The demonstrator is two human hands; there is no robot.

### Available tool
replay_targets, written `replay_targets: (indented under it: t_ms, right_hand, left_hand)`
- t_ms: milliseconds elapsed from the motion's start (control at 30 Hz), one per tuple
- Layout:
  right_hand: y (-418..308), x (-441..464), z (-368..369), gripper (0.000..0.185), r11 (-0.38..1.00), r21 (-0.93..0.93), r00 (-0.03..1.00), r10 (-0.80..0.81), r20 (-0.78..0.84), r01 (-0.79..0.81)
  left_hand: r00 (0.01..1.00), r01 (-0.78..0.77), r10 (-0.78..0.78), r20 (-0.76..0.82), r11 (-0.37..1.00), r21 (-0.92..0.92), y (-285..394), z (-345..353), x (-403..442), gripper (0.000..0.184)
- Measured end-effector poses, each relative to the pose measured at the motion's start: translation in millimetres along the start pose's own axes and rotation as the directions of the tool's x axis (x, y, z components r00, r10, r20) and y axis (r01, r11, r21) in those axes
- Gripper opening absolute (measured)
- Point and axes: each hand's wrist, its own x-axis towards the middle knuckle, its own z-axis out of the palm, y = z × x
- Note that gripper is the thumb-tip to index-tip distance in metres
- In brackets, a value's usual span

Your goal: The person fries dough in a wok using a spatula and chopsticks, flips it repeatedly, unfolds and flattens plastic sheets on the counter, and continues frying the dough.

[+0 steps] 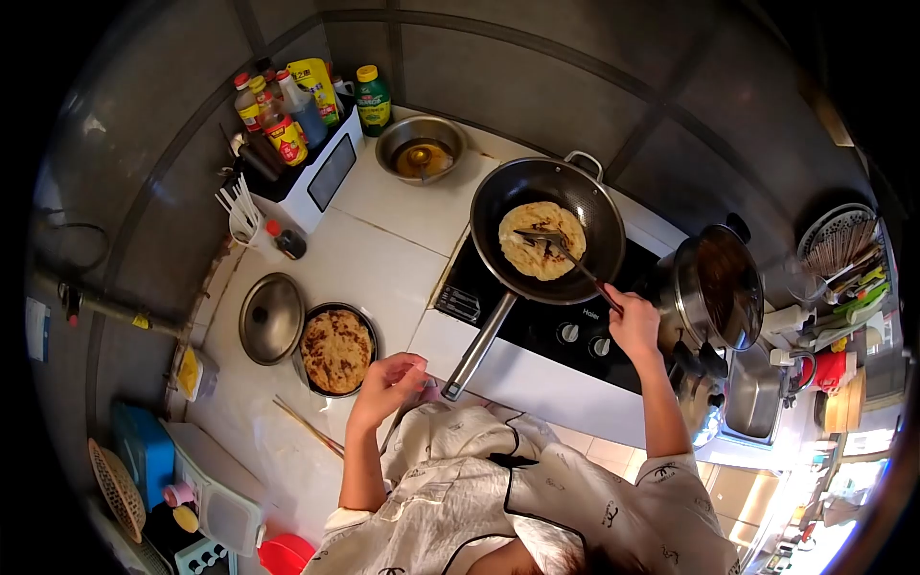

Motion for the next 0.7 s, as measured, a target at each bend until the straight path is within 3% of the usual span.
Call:
replay_targets:
  t_ms: [133, 167, 300, 400, 500, 700]
  right_hand:
    - [1.2, 5.3, -1.0, 0.044, 0.999, 0.030, 0.998, 0.039, -0.049, -0.038]
    - [8.0, 7.3, 10.5, 0.045, 1.000, 0.008, 0.997, -0.015, -0.075, 0.016]
    - [16.0, 5.5, 35.6, 0.045, 0.971, -0.224, 0.994, -0.098, -0.041, 0.086]
    - [21.1, 2.5, 31.8, 0.046, 0.998, -0.065, 0.999, -0.013, -0.050, 0.010]
    - [20.8, -7.4, 36.1, 0.044, 0.988, -0.154, 0.992, -0.050, -0.112, 0.033]
    - [20.5, -21.1, 18.7, 0.046, 0.992, -0.127, 0.996, -0.004, -0.088, -0.007]
  left_hand:
    - [1.000, 0.009, -0.010, -0.009, 1.000, -0.020, -1.4, -1.4, -1.7, 0.022]
    - [1.000, 0.015, -0.015, -0.004, 1.000, -0.017, -1.4, -1.1, -1.9, 0.022]
    - [1.000, 0.004, -0.004, 0.013, 1.000, 0.012, 1.9, 0.0, 0.1, 0.021]
    - [1.000, 0.001, -0.001, 0.011, 1.000, 0.000, -1.0, -0.7, 2.3, 0.021]
    - [1.000, 0.010, -0.010, 0.009, 1.000, -0.014, -1.9, 0.9, 3.8, 0.022]
    - [1.000, 0.015, -0.014, 0.021, 1.000, -0.009, 4.0, 4.4, 4.6, 0.021]
